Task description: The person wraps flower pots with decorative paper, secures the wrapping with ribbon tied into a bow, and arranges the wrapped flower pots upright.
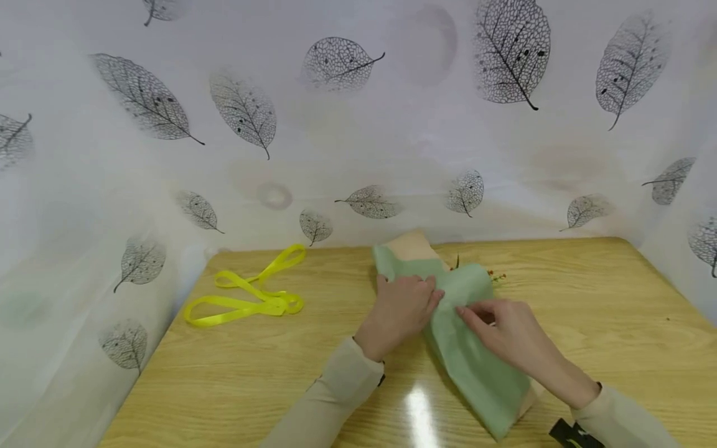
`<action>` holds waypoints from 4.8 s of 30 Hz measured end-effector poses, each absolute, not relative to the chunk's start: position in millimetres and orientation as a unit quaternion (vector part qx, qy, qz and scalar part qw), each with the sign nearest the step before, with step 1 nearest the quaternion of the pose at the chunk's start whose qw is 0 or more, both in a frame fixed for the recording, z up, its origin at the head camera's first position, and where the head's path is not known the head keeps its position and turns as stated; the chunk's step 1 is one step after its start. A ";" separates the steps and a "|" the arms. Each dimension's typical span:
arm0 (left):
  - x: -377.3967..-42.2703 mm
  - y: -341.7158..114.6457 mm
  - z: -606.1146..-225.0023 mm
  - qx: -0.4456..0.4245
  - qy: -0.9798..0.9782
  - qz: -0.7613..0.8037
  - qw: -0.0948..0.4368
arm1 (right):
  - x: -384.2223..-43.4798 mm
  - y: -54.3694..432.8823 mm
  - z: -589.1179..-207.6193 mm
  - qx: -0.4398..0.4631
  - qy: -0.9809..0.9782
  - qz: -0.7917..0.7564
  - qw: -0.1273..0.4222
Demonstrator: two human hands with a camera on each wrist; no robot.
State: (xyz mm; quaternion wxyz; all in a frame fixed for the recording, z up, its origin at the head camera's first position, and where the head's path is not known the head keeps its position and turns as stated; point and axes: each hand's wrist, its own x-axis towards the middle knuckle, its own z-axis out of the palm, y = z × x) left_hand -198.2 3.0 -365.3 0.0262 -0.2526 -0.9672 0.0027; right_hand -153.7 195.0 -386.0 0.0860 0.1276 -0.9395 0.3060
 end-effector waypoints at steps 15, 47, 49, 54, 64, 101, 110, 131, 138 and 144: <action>-199.9 -10.7 -364.3 -0.280 -0.954 -0.075 0.072 | -172.0 192.4 -383.5 0.110 -0.946 0.297 0.075; -192.4 -27.3 -379.8 -0.229 -0.955 -0.171 0.073 | -183.5 181.6 -398.7 0.221 -0.911 0.293 0.191; -192.4 -28.3 -380.1 -0.230 -0.955 -0.171 0.074 | -184.5 179.8 -401.1 0.251 -0.895 0.290 0.229; -191.7 -30.1 -380.1 -0.233 -0.954 -0.171 0.079 | -189.4 175.0 -405.6 0.331 -0.852 0.281 0.293; -195.3 -38.8 -379.7 -0.232 -0.946 -0.226 0.027 | -189.6 175.2 -405.6 0.350 -0.859 0.267 0.263; -192.8 -143.4 -401.8 -0.071 -0.917 -0.382 -0.091 | -190.4 168.3 -398.5 0.368 -0.876 0.191 0.246; -178.1 -162.0 -404.7 -0.037 -0.911 -0.387 -0.133 | -191.4 161.4 -392.9 0.382 -0.881 0.128 0.248; -176.6 -133.9 -420.0 0.046 -0.700 -0.699 -0.136 | -195.7 145.9 -392.5 0.410 -0.877 0.054 0.246; -178.8 -122.5 -408.8 0.024 -0.689 -0.716 -0.109 | -195.5 146.9 -393.1 0.401 -0.882 0.053 0.242; -179.8 -108.6 -398.9 0.015 -0.679 -0.730 -0.077 | -195.5 146.0 -394.8 0.400 -0.881 0.051 0.248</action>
